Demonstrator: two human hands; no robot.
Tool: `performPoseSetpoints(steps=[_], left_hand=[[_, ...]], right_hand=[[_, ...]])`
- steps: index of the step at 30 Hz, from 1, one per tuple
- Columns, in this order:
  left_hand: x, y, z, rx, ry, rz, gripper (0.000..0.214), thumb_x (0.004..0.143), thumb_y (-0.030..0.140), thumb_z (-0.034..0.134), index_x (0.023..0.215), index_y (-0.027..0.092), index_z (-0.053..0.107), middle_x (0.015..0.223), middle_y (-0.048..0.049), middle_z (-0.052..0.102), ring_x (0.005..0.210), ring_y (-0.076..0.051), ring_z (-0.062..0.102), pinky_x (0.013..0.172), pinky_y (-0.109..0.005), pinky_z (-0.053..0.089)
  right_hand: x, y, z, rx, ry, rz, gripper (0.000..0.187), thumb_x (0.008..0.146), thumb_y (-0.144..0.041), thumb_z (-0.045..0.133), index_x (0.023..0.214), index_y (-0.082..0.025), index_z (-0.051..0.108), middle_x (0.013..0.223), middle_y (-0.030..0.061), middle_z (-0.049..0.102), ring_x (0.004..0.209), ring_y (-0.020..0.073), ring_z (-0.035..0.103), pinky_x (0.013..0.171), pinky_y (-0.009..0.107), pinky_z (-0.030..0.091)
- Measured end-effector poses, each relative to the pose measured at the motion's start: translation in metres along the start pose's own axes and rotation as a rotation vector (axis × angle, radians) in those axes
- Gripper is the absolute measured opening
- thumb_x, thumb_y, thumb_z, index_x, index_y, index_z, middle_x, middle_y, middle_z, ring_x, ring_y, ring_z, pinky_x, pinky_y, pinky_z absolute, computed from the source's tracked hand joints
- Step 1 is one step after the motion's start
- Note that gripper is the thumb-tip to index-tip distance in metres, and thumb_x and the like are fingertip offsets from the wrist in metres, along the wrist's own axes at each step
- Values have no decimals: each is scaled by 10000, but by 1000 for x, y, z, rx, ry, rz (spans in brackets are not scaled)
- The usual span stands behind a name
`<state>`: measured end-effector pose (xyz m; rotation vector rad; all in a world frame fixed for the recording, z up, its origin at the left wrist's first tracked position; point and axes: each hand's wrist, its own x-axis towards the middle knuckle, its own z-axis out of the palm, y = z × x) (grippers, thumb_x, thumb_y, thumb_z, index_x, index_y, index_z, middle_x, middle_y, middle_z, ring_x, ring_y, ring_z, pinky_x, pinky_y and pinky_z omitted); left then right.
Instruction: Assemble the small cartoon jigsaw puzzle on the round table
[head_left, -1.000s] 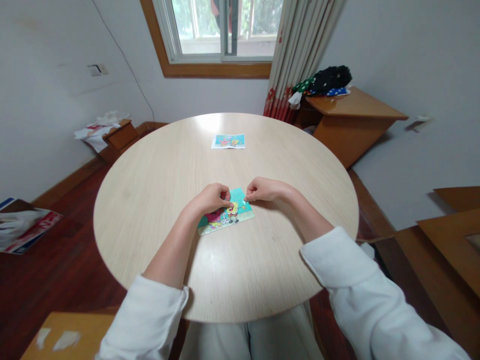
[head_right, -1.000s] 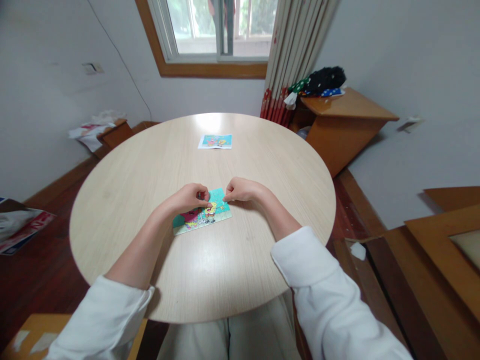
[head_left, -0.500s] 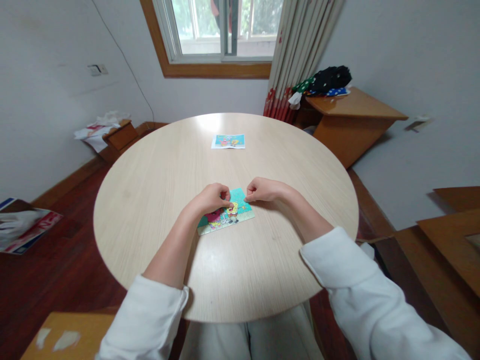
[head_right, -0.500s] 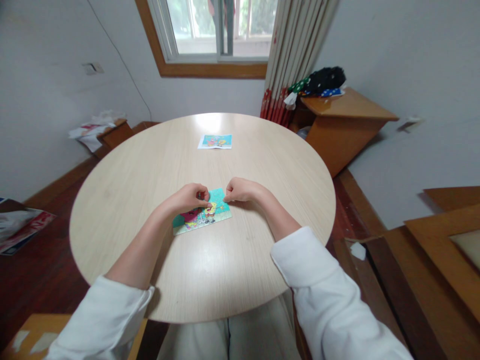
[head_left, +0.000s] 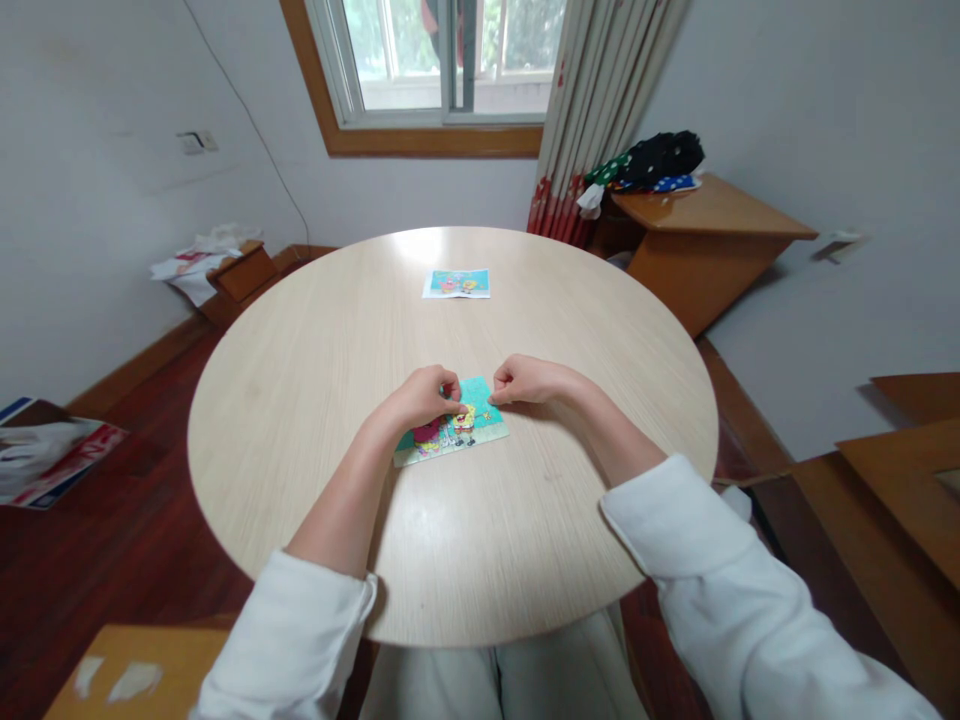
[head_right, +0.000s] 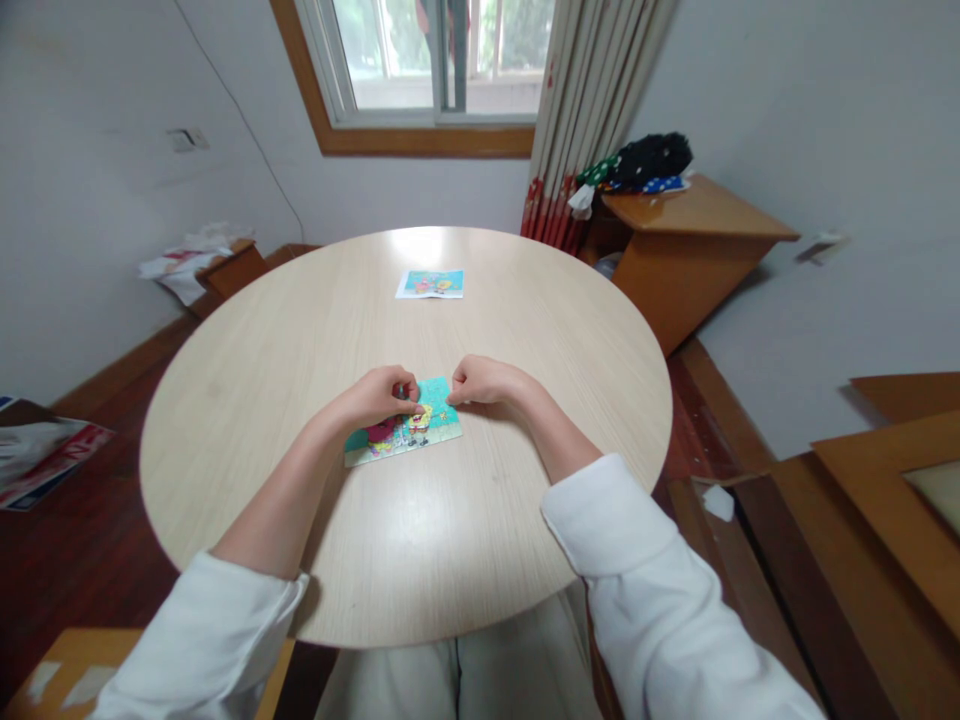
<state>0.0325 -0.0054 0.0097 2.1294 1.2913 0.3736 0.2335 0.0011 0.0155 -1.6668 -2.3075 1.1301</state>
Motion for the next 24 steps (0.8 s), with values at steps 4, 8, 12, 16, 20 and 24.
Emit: performPoseSetpoints(steps=[4,8,12,16,20,24], left_hand=[[-1,-2,1,-47,16,14,155,641,258,702,585,168,590,646,15,535,598,-117,465,591,-260,359],[2,-6,-1,-141,230,-32,197,726,278,635,578,167,568,560,29,505,559,-111,439,567,-256,336],[6,-13,-12,-242,621,-135,221,734,240,608,543,170,523,527,43,472,551,-107,417,568,-250,316],[6,-21,-25,-376,846,-219,241,734,198,588,515,173,492,504,55,448,529,-97,397,557,-240,304],[5,-24,-29,-459,940,-251,285,739,163,581,484,176,455,485,62,421,522,-90,373,553,-234,301],[6,-26,-26,-490,948,-249,292,738,155,579,481,180,444,478,68,402,515,-90,370,549,-231,306]], right_hand=[[0,2,2,68,22,-2,220,721,-194,581,525,-173,485,472,-65,385,471,69,331,488,254,232],[9,-2,10,35,348,-10,215,791,-221,543,584,-160,550,560,-3,531,556,108,465,559,262,331],[12,-17,28,-65,594,-198,338,926,-285,398,1014,-120,679,1038,132,699,950,196,629,847,319,451],[5,-33,54,-320,429,-325,581,974,-430,303,1477,-146,360,1559,134,315,1448,266,252,1159,479,204],[3,-38,72,-444,222,-261,740,945,-604,252,1528,-147,255,1597,115,201,1482,307,91,1187,516,81],[6,-37,76,-471,219,-239,756,938,-636,206,1531,-169,254,1601,97,192,1480,313,97,1190,515,77]])
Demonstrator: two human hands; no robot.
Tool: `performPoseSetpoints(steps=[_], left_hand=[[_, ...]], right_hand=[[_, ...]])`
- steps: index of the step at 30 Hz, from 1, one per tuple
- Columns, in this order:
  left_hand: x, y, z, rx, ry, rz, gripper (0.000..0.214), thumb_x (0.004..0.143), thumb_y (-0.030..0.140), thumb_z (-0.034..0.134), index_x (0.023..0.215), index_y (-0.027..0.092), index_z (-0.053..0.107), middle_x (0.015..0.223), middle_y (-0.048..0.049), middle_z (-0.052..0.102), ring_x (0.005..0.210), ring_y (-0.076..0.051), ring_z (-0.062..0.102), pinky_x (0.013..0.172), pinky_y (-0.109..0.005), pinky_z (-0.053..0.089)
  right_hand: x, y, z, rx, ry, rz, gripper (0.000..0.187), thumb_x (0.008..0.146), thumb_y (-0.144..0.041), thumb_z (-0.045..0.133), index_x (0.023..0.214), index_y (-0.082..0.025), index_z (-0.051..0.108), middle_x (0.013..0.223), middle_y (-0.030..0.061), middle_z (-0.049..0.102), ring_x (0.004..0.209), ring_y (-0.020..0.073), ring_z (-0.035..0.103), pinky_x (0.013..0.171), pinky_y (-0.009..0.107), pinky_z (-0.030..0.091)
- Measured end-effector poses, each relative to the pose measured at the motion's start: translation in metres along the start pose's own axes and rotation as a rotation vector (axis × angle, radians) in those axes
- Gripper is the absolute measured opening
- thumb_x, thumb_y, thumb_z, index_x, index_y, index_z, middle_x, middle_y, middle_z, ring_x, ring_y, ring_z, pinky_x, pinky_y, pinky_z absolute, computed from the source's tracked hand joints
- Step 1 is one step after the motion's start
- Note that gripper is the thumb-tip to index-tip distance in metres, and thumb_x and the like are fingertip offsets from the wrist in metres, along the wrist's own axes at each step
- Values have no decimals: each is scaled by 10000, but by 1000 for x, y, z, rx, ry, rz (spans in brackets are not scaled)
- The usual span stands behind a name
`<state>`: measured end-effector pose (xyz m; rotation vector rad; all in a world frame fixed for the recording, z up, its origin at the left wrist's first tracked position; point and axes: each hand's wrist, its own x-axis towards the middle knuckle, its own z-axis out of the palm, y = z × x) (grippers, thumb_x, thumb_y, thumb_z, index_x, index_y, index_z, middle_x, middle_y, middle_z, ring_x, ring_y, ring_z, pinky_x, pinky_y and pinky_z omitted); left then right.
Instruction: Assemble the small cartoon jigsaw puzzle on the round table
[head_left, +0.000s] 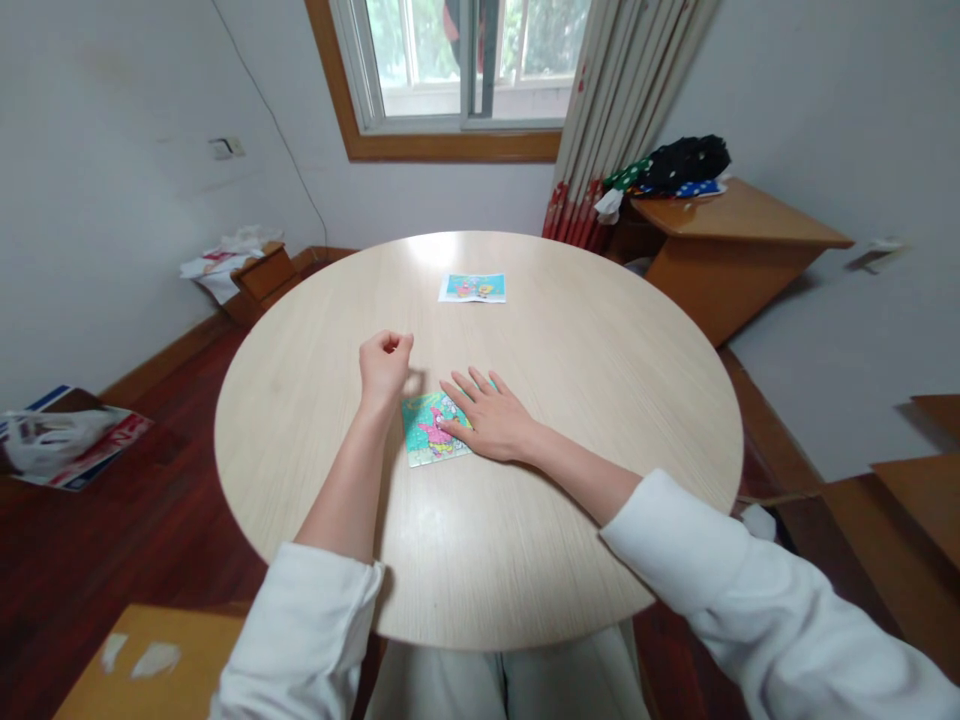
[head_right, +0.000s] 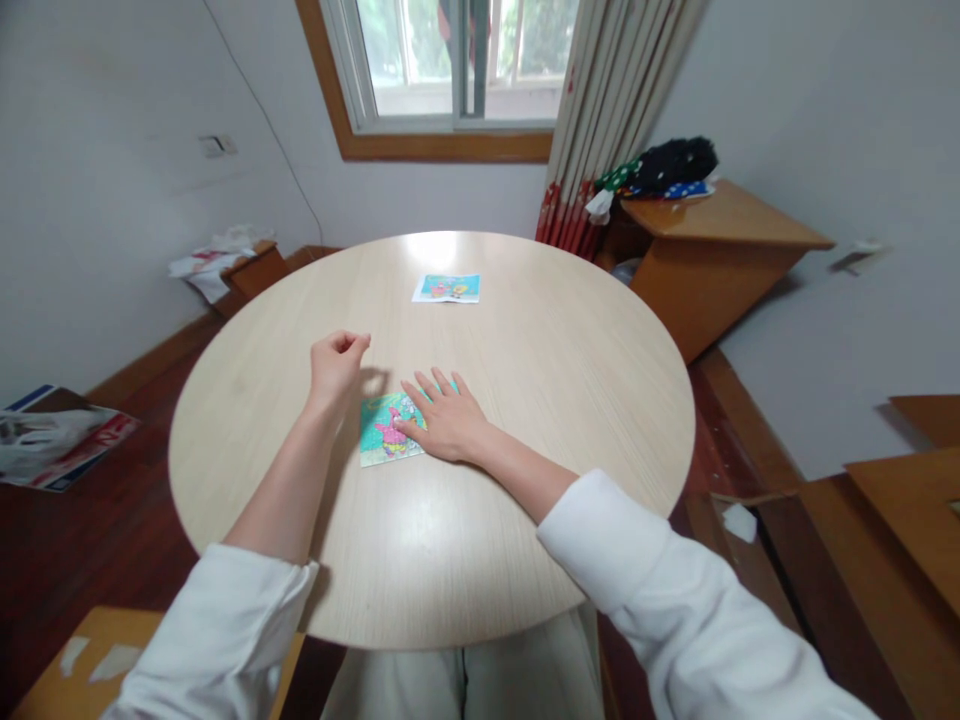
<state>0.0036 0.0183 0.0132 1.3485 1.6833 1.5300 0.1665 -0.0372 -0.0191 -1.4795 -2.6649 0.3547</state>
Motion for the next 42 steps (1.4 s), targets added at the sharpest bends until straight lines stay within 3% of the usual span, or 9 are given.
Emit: performPoseSetpoints(steps=[3,6,8,11,14,16,18,21,42], left_hand=[[2,-6,2,30,5,4,296,748,175,571,485,188,437,483,60,410,523,-98,398,555,-234,328],[2,-16,-1,111,8,24,240,782,216,539,547,188,497,546,26,510,583,-125,492,601,-243,387],[-3,-21,-6,215,-50,42,193,820,246,492,666,179,587,673,-22,626,686,-160,581,694,-272,450],[-26,-24,-19,466,-210,162,325,896,305,397,953,133,666,1029,-145,698,1012,-229,632,923,-356,461],[-61,-23,-32,716,-346,299,509,938,372,339,1305,69,519,1431,-209,483,1365,-269,408,1142,-434,279],[-83,-23,-38,870,-465,310,625,952,436,299,1426,36,376,1536,-220,319,1446,-299,261,1176,-488,195],[-100,-23,-40,998,-571,291,684,958,469,258,1465,12,305,1556,-224,257,1461,-307,213,1187,-492,162],[-109,-21,-38,1115,-618,298,706,960,482,217,1479,7,283,1567,-215,226,1468,-306,188,1197,-495,117],[-76,-24,9,1087,-553,361,683,952,472,223,1473,40,316,1561,-213,260,1461,-292,222,1186,-474,139]], right_hand=[[1,1,0,4,8,-5,757,936,-636,215,1531,-169,252,1600,101,193,1481,312,90,1189,515,72],[1,4,1,67,48,-13,739,951,-598,215,1535,-146,233,1599,113,192,1482,289,107,1193,491,87],[1,10,1,152,118,10,711,969,-538,193,1539,-112,195,1601,125,174,1482,250,127,1196,443,129],[-5,21,2,220,261,86,661,982,-437,168,1537,-80,176,1600,138,159,1484,209,116,1198,422,141],[-17,26,4,161,298,120,649,980,-407,176,1538,-74,170,1603,132,141,1488,217,82,1201,448,107],[-26,23,5,83,268,114,663,980,-414,185,1533,-49,167,1602,141,123,1489,223,65,1202,450,94],[-33,18,5,15,170,114,676,980,-436,198,1521,-31,204,1591,160,160,1485,239,108,1199,458,106],[-35,12,5,-53,62,127,685,979,-472,208,1508,-41,263,1577,167,214,1471,256,183,1194,465,124],[-8,39,1,-75,103,263,651,968,-424,212,1519,-78,243,1592,121,204,1476,228,169,1192,469,108]])
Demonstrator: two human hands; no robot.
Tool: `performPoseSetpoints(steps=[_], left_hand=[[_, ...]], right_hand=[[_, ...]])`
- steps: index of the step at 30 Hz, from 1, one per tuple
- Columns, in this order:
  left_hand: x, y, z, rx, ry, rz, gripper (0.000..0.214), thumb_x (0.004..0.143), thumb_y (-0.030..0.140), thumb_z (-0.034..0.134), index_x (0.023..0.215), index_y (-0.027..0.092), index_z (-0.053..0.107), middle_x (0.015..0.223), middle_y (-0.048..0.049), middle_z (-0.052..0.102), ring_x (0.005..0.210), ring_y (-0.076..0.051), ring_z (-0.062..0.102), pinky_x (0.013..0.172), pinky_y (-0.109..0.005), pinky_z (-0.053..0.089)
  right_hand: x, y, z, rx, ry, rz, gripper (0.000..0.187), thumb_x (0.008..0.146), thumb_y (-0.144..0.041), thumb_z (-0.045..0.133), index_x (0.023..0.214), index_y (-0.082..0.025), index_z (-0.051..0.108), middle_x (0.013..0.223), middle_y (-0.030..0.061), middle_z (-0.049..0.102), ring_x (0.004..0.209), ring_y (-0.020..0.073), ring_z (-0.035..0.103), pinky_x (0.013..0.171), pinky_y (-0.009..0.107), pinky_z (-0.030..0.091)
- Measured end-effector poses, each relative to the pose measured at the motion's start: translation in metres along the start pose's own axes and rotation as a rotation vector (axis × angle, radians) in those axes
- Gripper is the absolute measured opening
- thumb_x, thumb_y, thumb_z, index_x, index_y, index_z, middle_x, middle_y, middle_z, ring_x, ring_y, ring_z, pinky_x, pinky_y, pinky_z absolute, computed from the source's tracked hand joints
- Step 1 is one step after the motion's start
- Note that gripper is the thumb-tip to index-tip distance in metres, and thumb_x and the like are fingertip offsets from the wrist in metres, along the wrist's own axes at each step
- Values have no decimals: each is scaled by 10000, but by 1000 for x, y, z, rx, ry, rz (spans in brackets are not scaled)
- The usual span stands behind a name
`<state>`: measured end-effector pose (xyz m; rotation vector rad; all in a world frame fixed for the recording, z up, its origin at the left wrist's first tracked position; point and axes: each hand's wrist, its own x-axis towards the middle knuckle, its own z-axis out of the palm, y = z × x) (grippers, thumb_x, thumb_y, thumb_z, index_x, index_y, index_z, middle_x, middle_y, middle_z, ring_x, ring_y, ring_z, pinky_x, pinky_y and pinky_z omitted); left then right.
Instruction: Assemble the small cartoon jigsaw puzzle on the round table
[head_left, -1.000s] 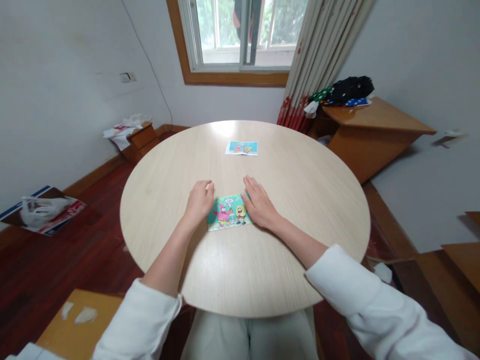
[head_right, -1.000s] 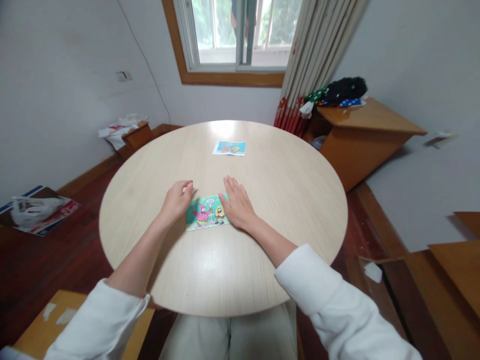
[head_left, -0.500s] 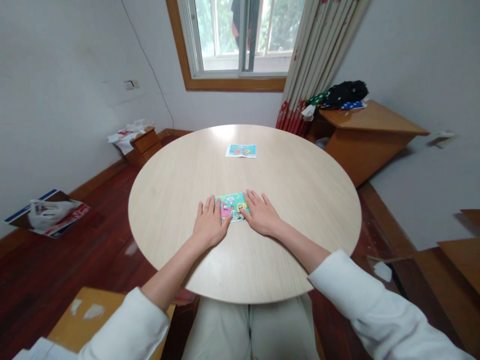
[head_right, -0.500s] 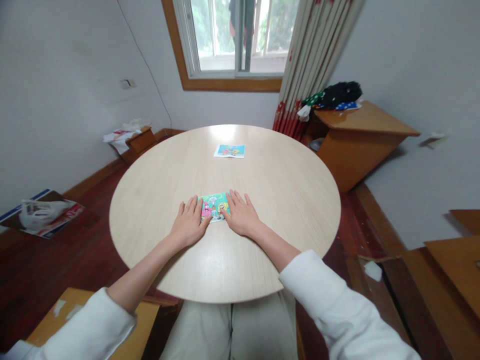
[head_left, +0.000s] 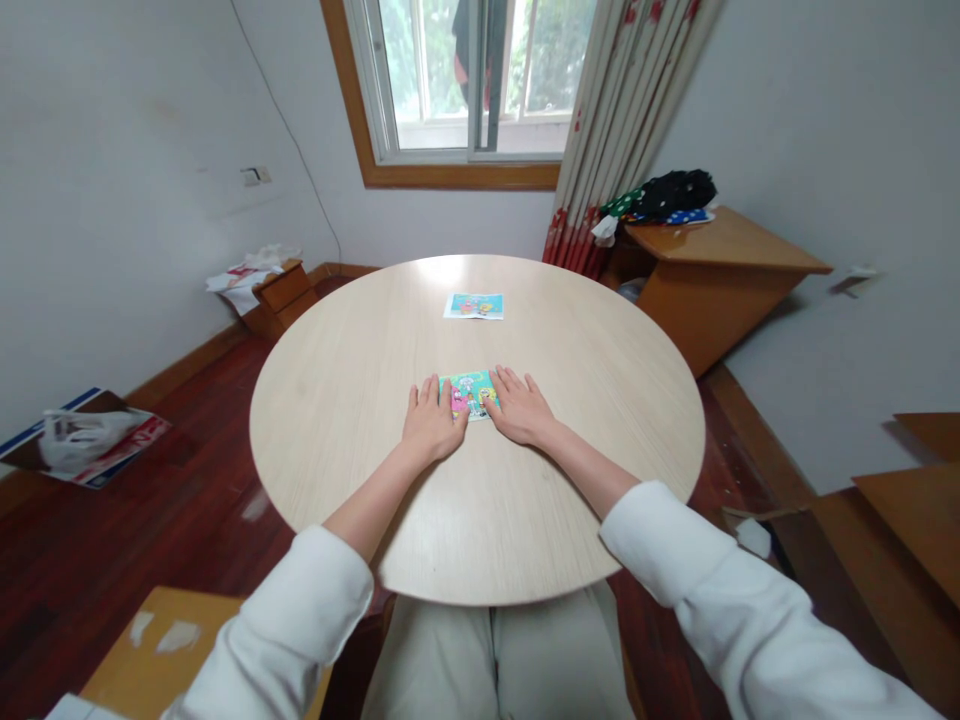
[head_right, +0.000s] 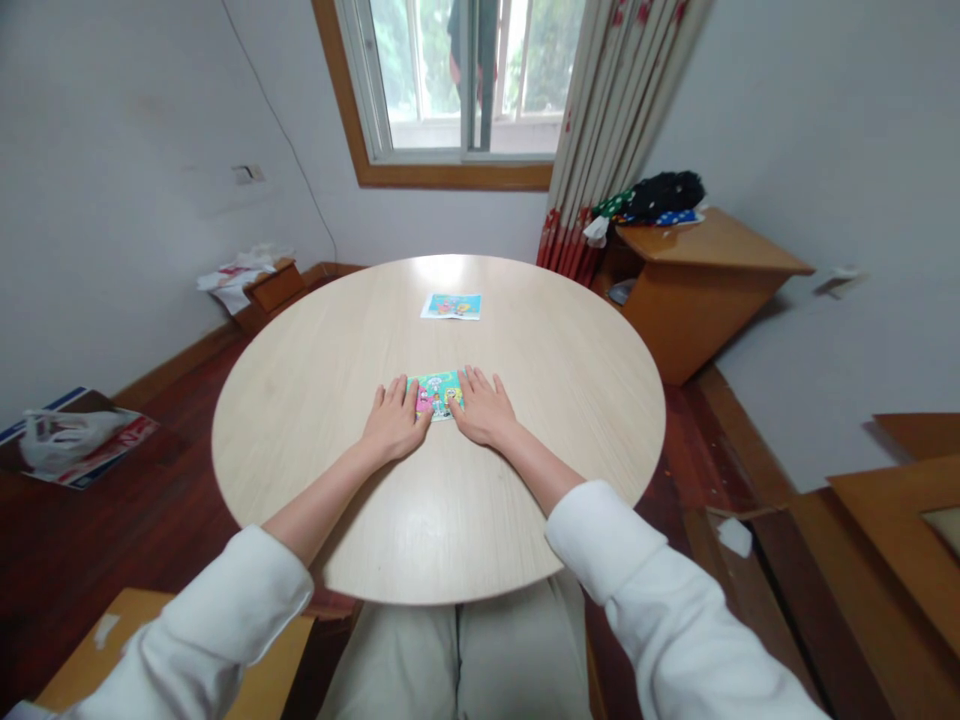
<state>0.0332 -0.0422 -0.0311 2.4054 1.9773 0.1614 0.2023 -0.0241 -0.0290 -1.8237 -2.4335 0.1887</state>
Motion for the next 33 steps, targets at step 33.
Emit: performPoseSetpoints(steps=[33], left_hand=[[37,-3,1,-270,65,-11,632,973,422,216,1460,38,336,1564,-190,252,1466,-261,205,1202,-484,129]], right_hand=[[84,31,-24,227,61,92,576,997,-344,182,1480,-70,334,1596,139,201,1481,227,144,1192,441,85]])
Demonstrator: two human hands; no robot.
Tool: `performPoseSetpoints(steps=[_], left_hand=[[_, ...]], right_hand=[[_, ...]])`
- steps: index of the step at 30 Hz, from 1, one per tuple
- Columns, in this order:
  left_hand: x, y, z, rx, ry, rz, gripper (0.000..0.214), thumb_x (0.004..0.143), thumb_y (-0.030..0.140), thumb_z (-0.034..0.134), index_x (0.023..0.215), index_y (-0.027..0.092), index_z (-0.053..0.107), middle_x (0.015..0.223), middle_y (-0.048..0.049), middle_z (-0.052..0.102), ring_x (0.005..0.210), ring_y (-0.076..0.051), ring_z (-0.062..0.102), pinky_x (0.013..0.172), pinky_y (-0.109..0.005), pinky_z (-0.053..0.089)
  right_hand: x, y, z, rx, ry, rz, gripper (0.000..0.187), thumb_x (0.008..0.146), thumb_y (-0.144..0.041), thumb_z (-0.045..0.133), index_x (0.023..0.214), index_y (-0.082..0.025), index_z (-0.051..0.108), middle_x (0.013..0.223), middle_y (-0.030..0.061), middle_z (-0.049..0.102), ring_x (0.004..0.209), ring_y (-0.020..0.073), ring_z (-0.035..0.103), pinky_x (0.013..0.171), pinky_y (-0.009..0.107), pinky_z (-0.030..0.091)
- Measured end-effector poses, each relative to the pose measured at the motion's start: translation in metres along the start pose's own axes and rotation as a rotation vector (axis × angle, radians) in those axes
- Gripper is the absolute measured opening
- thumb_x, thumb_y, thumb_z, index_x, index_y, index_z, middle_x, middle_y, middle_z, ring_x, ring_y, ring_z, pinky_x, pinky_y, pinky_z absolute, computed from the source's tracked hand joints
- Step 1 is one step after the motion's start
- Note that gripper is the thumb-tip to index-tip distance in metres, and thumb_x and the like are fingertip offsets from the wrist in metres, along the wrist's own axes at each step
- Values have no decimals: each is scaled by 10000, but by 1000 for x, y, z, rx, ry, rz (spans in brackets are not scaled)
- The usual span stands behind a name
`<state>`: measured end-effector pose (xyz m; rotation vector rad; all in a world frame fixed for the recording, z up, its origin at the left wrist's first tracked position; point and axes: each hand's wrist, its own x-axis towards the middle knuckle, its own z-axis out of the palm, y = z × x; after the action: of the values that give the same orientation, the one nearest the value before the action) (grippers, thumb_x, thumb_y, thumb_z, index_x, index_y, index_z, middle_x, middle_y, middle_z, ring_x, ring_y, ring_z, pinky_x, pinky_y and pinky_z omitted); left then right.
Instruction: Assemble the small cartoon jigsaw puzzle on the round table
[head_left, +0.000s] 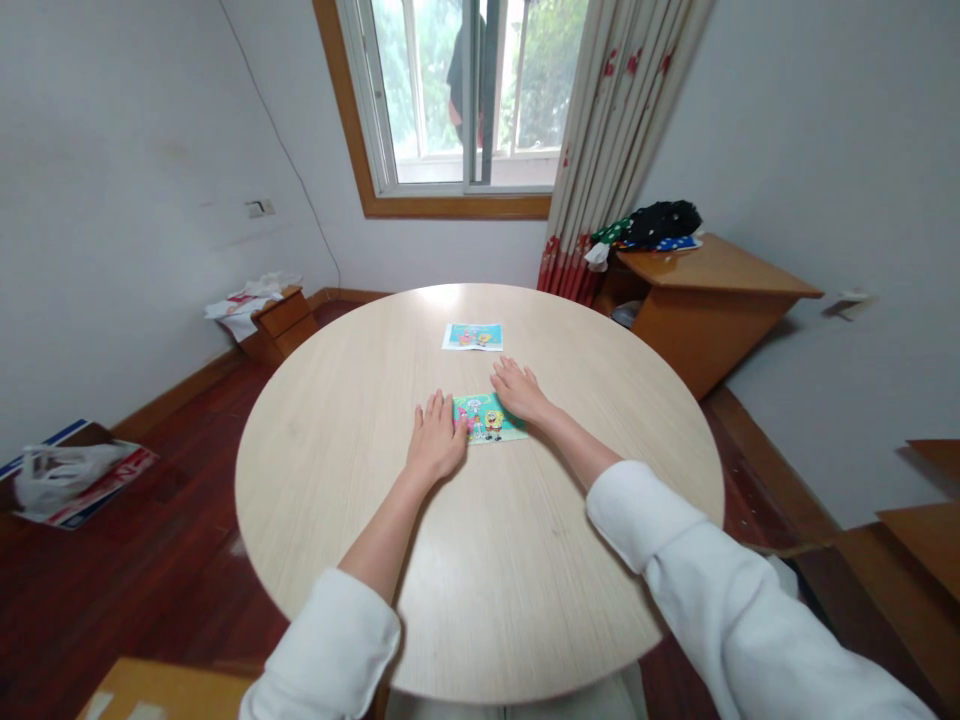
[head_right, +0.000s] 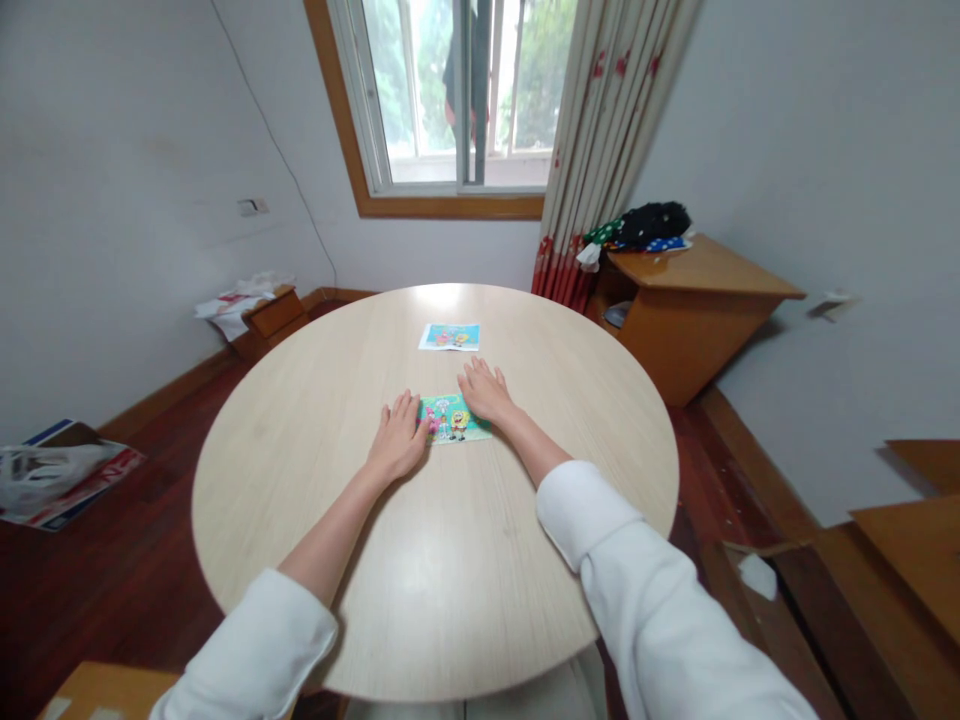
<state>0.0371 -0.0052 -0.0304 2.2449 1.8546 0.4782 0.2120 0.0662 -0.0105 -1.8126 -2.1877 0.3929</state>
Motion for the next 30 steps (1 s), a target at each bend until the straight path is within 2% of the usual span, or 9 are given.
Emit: performPoseSetpoints(steps=[2,5,9,13,16,18,22,25,30], left_hand=[[3,-6,3,-139,68,-39,592,972,378,233,1441,43,367,1554,-183,285,1457,-247,239,1202,-464,159],[7,-15,7,-354,192,-84,535,960,317,252,1372,41,455,1479,-193,430,1397,-230,377,1180,-430,254],[9,-21,9,-505,295,-98,484,938,289,300,1272,35,539,1356,-206,561,1291,-247,507,1125,-432,356],[12,-23,11,-554,344,-101,428,930,280,333,1208,69,581,1296,-193,605,1240,-255,545,1095,-449,390],[15,-25,12,-572,375,-108,393,926,266,352,1182,95,595,1265,-176,623,1208,-249,564,1081,-443,404],[17,-26,12,-569,384,-112,380,920,251,362,1171,99,602,1255,-171,628,1199,-248,569,1078,-439,406],[19,-27,11,-554,377,-102,373,916,238,360,1157,104,611,1221,-162,644,1160,-242,589,1059,-434,423],[19,-28,11,-555,376,-100,367,915,234,359,1149,114,615,1215,-155,648,1155,-237,591,1053,-428,428],[19,-29,11,-556,381,-102,360,913,243,362,1135,116,616,1223,-159,644,1163,-242,587,1056,-439,424]], right_hand=[[27,-3,-2,-52,-20,-33,566,998,-334,200,1480,-68,329,1596,152,194,1478,245,155,1186,460,92],[62,-8,0,-128,-39,-32,577,1002,-341,193,1519,-86,226,1603,157,153,1480,254,142,1177,484,100],[84,-8,6,-179,-83,-20,589,997,-400,229,1508,-111,272,1590,178,192,1464,307,187,1144,551,136],[77,-3,8,-194,-92,-91,552,989,-422,261,1454,-155,393,1565,151,292,1430,286,284,1125,526,194],[57,-1,8,-204,-87,-169,517,985,-435,279,1416,-206,450,1548,114,347,1406,259,336,1106,504,238],[41,0,8,-213,-65,-236,513,985,-437,276,1404,-209,465,1530,122,379,1387,260,368,1078,511,274],[16,-1,5,-213,-85,-271,494,992,-444,254,1370,-250,506,1514,99,410,1369,254,397,1051,520,302],[13,-1,3,-211,-110,-260,491,998,-424,235,1374,-260,503,1522,88,400,1372,249,395,1049,525,307],[27,3,1,-202,-113,-203,488,998,-398,234,1396,-258,479,1532,93,381,1384,258,374,1051,537,303]])
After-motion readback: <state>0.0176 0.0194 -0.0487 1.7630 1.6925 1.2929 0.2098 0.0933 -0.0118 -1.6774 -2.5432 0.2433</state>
